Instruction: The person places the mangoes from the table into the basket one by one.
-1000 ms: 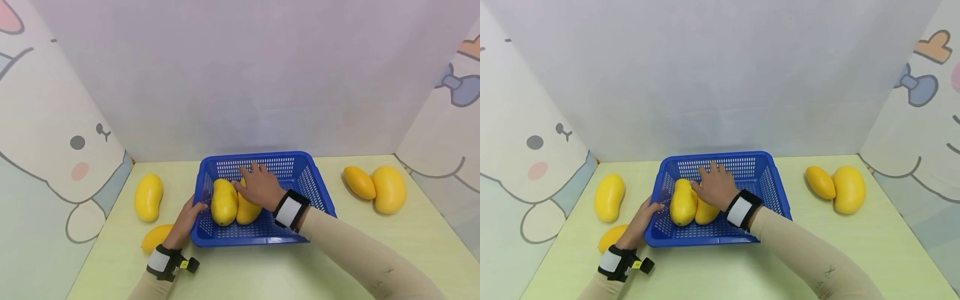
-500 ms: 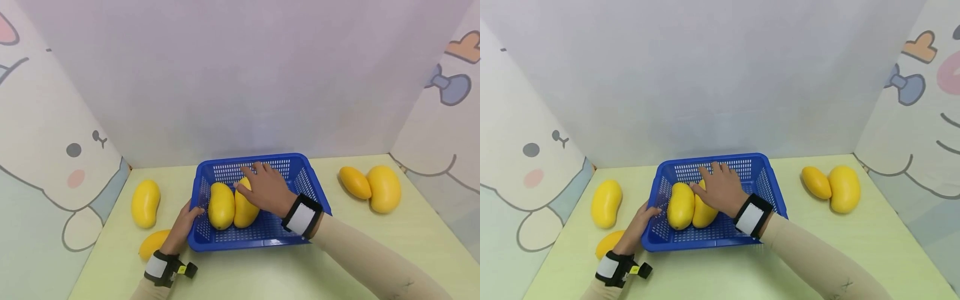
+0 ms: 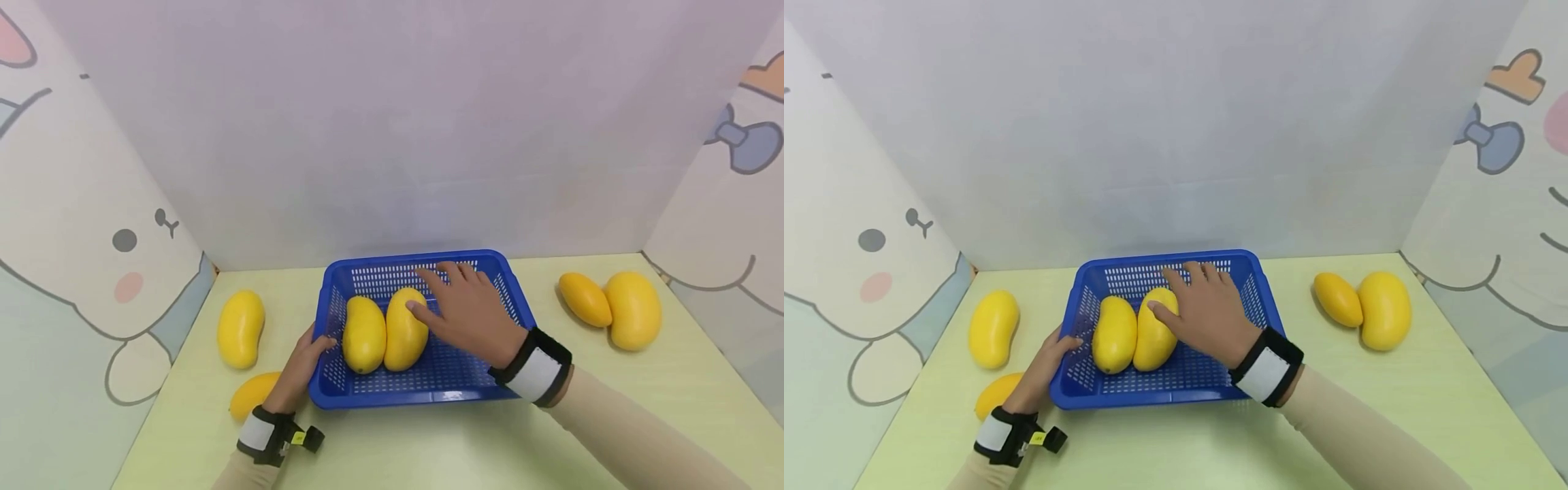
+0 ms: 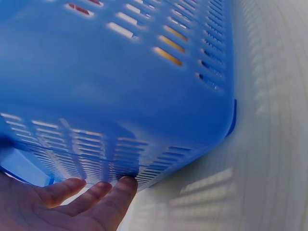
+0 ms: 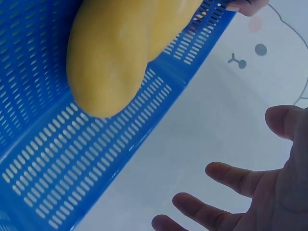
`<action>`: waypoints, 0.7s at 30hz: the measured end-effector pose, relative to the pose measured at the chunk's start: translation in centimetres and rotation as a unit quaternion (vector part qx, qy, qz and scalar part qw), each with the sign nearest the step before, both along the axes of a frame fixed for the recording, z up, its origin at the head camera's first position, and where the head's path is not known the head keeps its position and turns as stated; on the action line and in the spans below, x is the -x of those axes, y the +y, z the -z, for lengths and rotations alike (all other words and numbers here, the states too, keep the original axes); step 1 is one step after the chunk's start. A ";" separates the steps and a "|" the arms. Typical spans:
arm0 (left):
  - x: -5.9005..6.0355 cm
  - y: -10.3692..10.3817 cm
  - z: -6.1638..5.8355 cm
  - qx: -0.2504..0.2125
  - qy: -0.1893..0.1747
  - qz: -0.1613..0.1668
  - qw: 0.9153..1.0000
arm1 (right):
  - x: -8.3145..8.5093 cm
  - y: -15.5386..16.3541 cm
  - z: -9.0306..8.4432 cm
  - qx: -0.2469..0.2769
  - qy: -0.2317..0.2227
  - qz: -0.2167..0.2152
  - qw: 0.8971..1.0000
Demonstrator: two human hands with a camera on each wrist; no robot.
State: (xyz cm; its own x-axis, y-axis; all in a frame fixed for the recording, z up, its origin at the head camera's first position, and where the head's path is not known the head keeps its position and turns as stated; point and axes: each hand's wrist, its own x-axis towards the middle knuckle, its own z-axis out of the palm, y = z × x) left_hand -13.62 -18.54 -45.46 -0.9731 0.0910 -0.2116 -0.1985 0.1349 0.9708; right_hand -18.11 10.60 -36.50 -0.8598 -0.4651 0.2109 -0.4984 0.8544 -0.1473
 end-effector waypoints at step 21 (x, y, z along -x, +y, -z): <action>0.1 -0.1 0.0 0.010 -0.004 0.004 1.000 | -2.0 4.9 -1.9 0.033 0.033 0.032 0.998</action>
